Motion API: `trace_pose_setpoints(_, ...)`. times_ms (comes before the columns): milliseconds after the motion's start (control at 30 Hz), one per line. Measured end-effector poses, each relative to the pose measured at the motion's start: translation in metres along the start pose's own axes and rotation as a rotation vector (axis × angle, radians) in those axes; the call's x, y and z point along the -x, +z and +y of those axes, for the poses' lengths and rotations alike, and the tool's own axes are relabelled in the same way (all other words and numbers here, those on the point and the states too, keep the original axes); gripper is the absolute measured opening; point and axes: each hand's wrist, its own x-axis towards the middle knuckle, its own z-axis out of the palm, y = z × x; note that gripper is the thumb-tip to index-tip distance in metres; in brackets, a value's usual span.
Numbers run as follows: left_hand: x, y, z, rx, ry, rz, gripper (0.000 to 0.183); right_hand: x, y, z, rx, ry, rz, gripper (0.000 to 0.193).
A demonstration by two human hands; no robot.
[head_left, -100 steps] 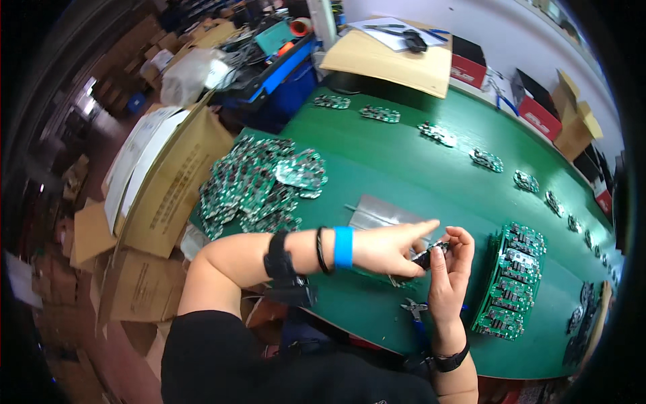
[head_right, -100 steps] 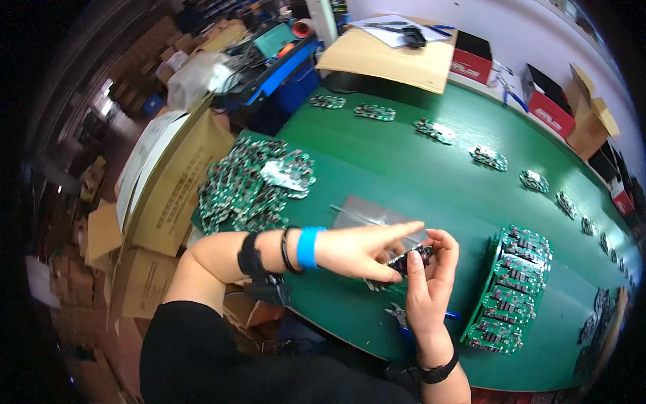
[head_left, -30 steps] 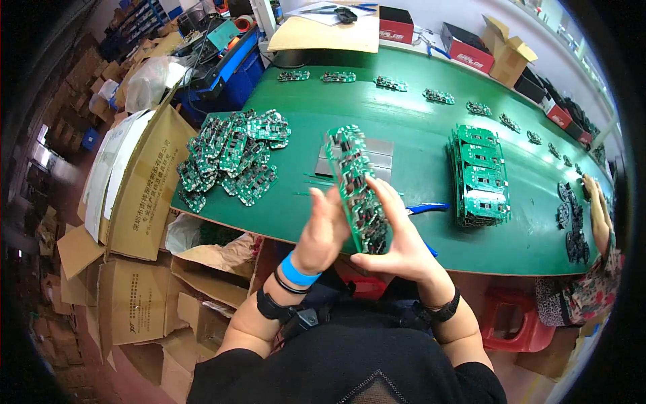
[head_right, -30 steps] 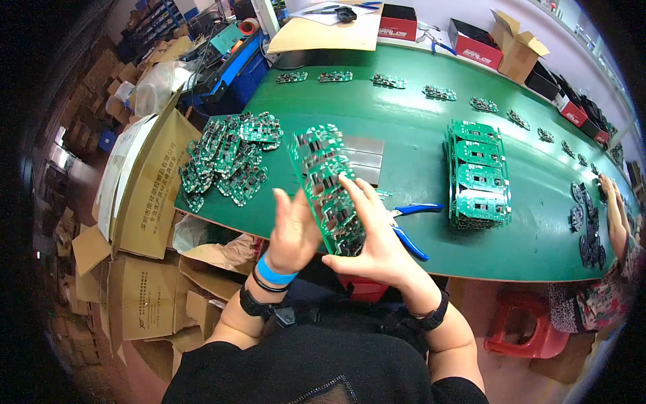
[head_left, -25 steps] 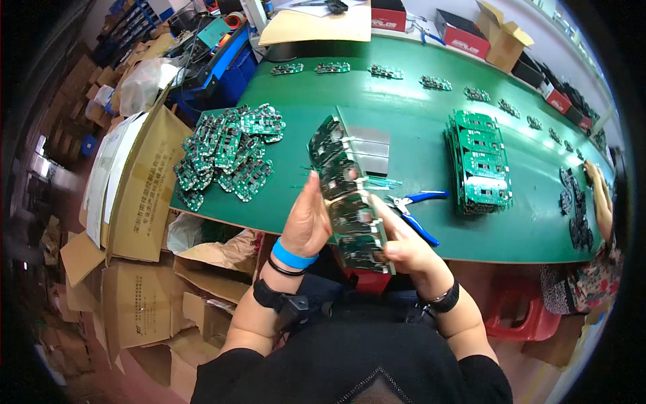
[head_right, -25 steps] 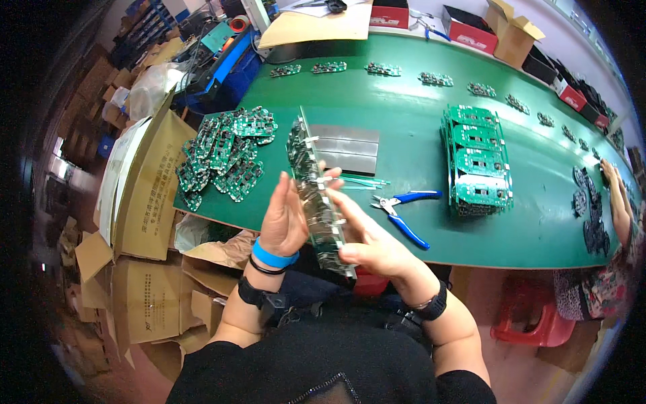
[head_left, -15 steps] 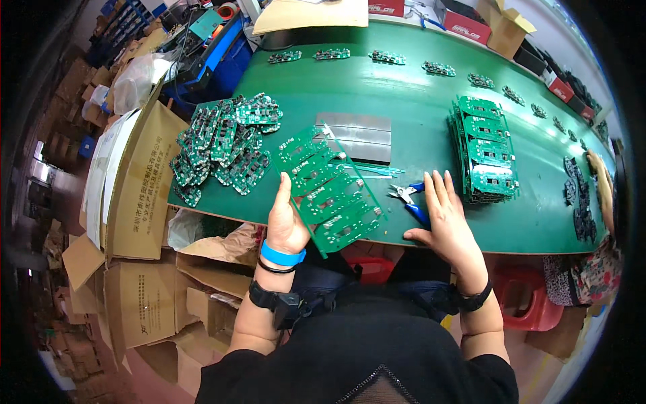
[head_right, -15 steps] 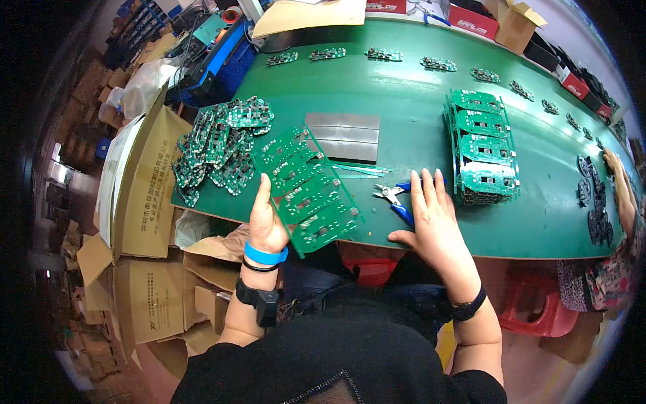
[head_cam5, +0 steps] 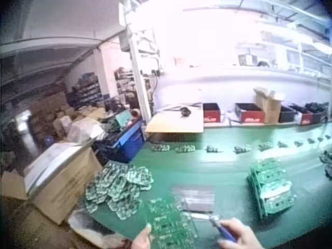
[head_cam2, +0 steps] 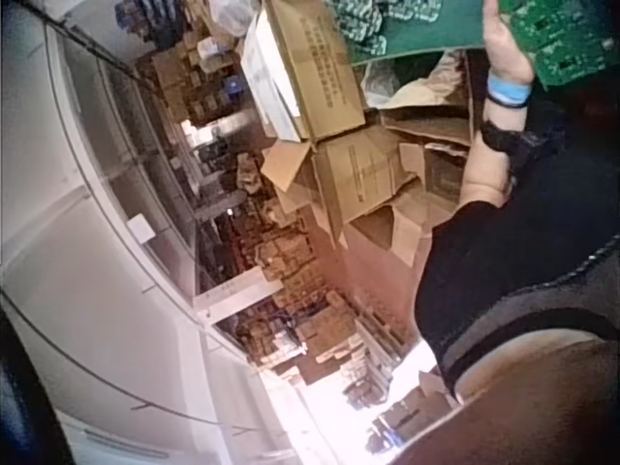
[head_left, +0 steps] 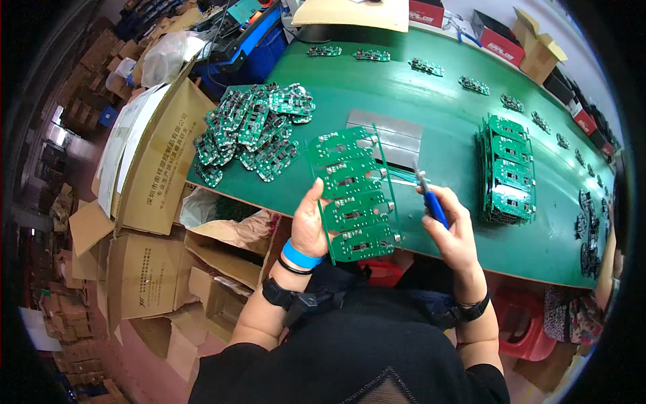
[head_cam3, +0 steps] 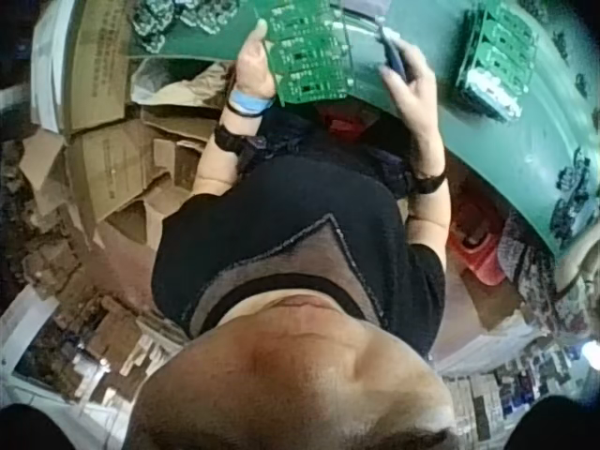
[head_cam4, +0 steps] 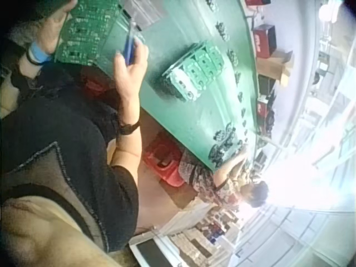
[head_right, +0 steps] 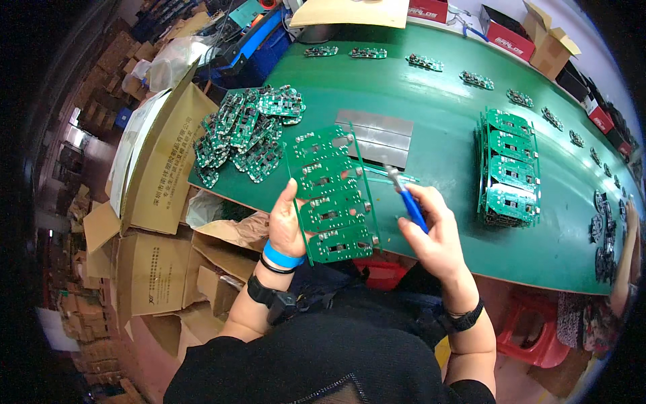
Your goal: The person uses blue-handled flush cutters to trim excess green material from the edges of green circuit boards. They pick up boards from a stack, trim the edges, and place the finished boards onto a metal tray on the table.
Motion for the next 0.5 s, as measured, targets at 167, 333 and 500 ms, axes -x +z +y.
trace_pose_setpoints(167,0.005,-0.011,-0.007,0.03,-0.04,0.041,0.044,-0.02,0.015,-0.029,0.79,-0.398,0.095,0.059)
trace_pose_setpoints(333,0.011,0.015,-0.002,-0.246,0.056,0.02,0.046,-0.027,0.017,-0.033,0.978,-0.455,0.14,0.064)
trace_pose_setpoints(500,0.013,0.02,0.0,-0.305,0.076,-0.014,0.046,-0.028,0.021,-0.042,1.025,-0.446,0.172,0.059)
